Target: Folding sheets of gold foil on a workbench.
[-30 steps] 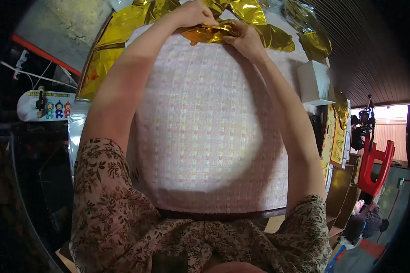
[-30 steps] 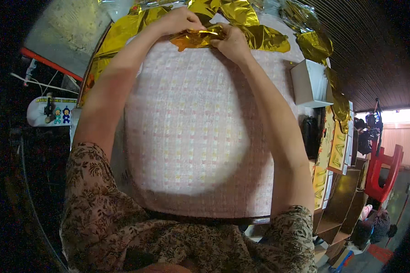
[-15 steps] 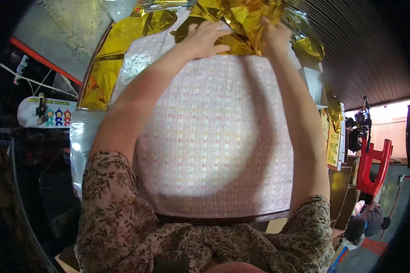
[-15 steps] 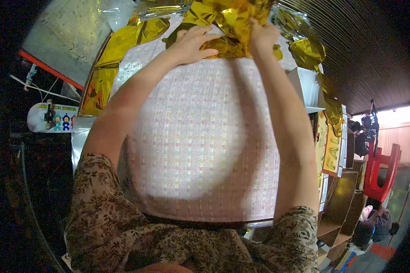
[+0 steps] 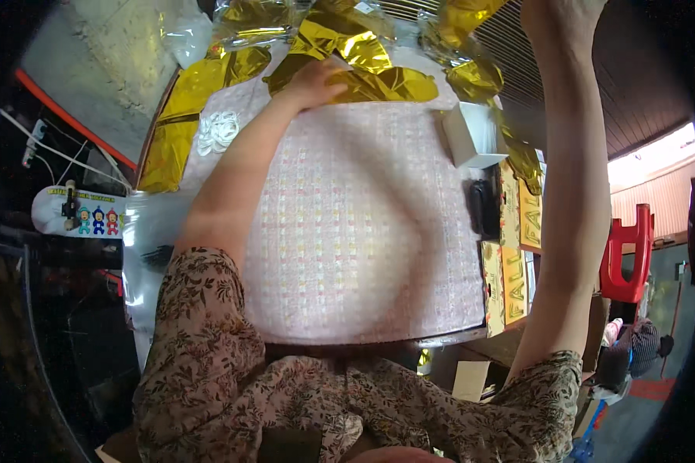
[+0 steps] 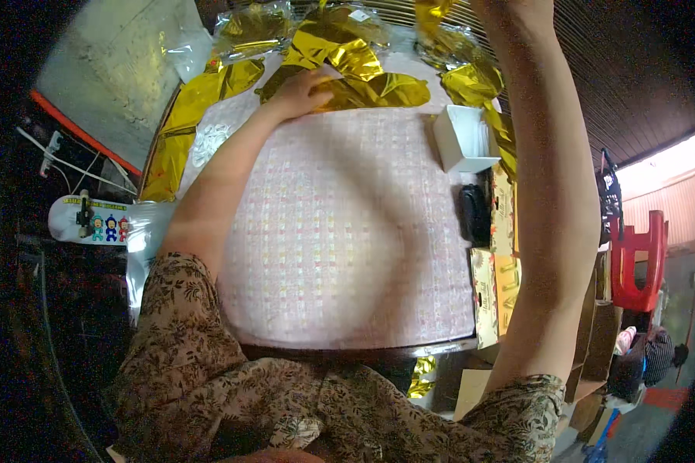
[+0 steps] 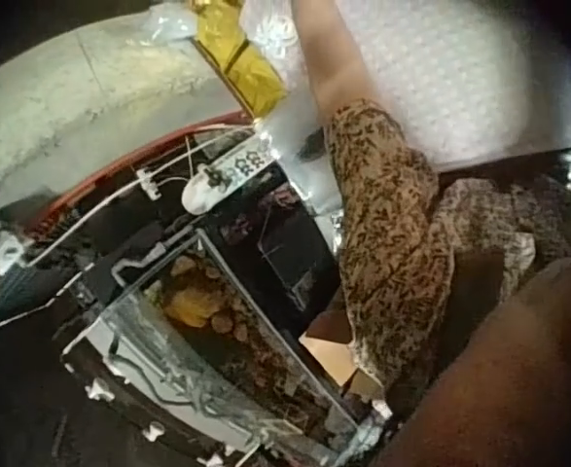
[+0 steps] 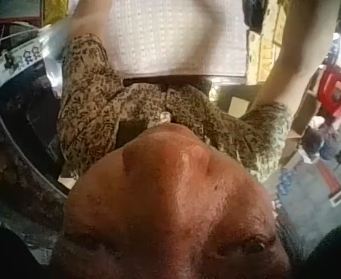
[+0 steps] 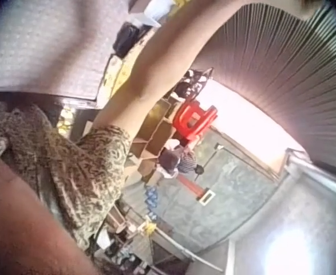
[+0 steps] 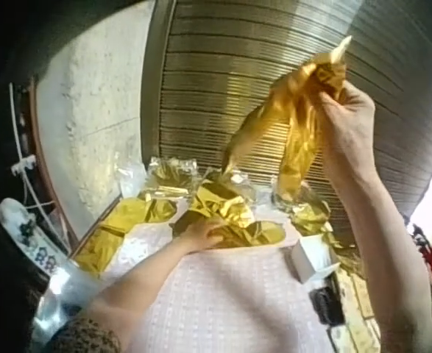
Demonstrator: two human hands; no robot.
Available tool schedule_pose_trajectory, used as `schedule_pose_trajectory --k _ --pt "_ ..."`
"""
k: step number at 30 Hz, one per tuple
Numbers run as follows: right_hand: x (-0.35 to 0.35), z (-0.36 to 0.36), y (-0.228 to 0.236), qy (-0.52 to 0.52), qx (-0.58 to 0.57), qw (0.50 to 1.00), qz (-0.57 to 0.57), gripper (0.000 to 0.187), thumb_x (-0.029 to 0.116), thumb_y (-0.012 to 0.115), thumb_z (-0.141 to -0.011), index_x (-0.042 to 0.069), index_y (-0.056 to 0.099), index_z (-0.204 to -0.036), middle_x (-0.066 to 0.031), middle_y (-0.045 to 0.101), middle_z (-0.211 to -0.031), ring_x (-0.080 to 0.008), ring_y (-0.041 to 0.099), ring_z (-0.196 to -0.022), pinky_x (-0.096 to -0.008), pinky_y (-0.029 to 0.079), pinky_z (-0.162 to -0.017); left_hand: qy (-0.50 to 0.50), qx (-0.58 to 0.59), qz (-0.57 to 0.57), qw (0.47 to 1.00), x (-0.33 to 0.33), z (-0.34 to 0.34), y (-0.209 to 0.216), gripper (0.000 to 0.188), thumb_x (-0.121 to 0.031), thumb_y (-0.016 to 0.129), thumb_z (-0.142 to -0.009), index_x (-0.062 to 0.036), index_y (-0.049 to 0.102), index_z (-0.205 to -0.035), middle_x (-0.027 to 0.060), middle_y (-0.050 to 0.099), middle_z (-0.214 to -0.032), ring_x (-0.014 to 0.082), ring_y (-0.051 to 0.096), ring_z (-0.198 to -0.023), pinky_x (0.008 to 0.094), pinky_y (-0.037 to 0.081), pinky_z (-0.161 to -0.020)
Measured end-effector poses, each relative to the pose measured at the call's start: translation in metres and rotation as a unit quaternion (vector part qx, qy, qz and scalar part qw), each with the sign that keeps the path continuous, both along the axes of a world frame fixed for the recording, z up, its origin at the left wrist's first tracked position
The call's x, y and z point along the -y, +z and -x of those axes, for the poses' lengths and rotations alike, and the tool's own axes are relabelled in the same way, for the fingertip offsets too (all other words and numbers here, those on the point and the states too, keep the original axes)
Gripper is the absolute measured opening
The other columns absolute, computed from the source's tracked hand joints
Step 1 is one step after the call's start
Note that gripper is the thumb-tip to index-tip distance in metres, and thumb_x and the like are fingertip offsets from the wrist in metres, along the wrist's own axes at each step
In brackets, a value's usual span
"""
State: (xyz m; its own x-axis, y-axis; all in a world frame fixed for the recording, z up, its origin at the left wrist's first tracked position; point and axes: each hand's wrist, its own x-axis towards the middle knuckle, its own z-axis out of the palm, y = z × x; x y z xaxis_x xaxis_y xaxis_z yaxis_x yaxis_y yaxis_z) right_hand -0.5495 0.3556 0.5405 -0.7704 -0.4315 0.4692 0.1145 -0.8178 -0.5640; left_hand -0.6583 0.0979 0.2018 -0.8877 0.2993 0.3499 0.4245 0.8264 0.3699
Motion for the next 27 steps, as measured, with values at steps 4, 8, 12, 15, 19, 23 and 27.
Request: schedule_pose_trajectory --k 4,8,12,15,19,23,27 --pt "0.008 -0.050 -0.052 -0.504 -0.325 0.722 -0.345 0.027 0.024 0.071 -0.098 -0.002 0.074 -0.096 -0.0089 0.074 -0.080 -0.0208 0.065 -0.065 -0.0381 0.052 -0.060 0.048 0.313 -0.536 0.783 0.009 -0.048 0.024 0.057 -0.054 0.056 -0.100 -0.0106 0.060 -0.137 0.0166 0.069 -0.130 0.0382 0.068 -0.115 0.0511 0.056 -0.098" --pt "-0.017 -0.104 -0.148 -0.422 -0.413 0.721 -0.364 0.017 0.002 0.072 -0.091 0.003 0.077 -0.107 -0.0050 0.079 -0.099 -0.0125 0.072 -0.086 -0.0329 0.057 -0.085 -0.083 0.464 -0.636 0.611 0.039 -0.120 0.030 0.055 -0.044 0.042 -0.109 -0.0019 0.050 -0.143 0.0195 0.063 -0.138 0.0358 0.065 -0.123 0.0521 0.056 -0.102" --pt "-0.051 -0.126 -0.226 -0.305 -0.484 0.703 -0.423 0.027 -0.002 0.073 -0.087 0.003 0.072 -0.113 -0.0093 0.077 -0.114 -0.0261 0.071 -0.116 -0.0542 0.037 -0.118 -0.034 0.241 -0.379 0.893 0.067 -0.190 0.015 0.056 -0.048 0.050 -0.105 -0.0057 0.054 -0.142 0.0119 0.063 -0.140 0.0231 0.066 -0.123 0.0420 0.058 -0.099" --pt "-0.072 -0.148 -0.277 -0.273 -0.421 0.714 -0.488 0.027 0.000 0.074 -0.086 0.006 0.073 -0.113 -0.0072 0.077 -0.116 -0.0278 0.069 -0.119 -0.0547 0.038 -0.118 -0.007 0.410 -0.700 0.584 0.053 -0.206 0.026 0.071 -0.065 0.045 -0.102 -0.0077 0.055 -0.143 0.0134 0.064 -0.137 0.0279 0.066 -0.121 0.0456 0.055 -0.102" --pt "-0.089 -0.172 -0.314 -0.259 -0.482 0.636 -0.544 0.031 0.001 0.073 -0.086 0.007 0.073 -0.116 -0.0059 0.075 -0.123 -0.0282 0.068 -0.122 -0.0548 0.041 -0.117 0.044 0.385 -0.689 0.612 0.051 -0.226 0.040 0.074 -0.068 0.045 -0.101 -0.0063 0.055 -0.142 0.0135 0.065 -0.136 0.0294 0.064 -0.122 0.0480 0.051 -0.106" --pt "-0.095 -0.200 -0.308 -0.170 -0.511 0.569 -0.621 0.048 -0.003 0.069 -0.082 0.009 0.070 -0.128 -0.0075 0.070 -0.133 -0.0290 0.058 -0.135 -0.0529 0.034 -0.122 0.044 0.335 -0.602 0.723 0.050 -0.226 0.019 0.044 -0.031 0.070 -0.099 -0.0015 0.061 -0.130 0.0101 0.073 -0.116 0.0229 0.072 -0.098 0.0404 0.061 -0.085" --pt "-0.084 -0.222 -0.264 -0.124 -0.456 0.574 -0.669 0.066 -0.008 0.064 -0.077 0.011 0.061 -0.141 -0.0087 0.062 -0.145 -0.0311 0.047 -0.145 -0.0521 0.025 -0.126 0.193 0.221 -0.479 0.827 0.046 -0.223 0.011 0.034 -0.007 0.080 -0.087 0.0037 0.067 -0.117 0.0115 0.074 -0.101 0.0196 0.072 -0.081 0.0355 0.059 -0.070"
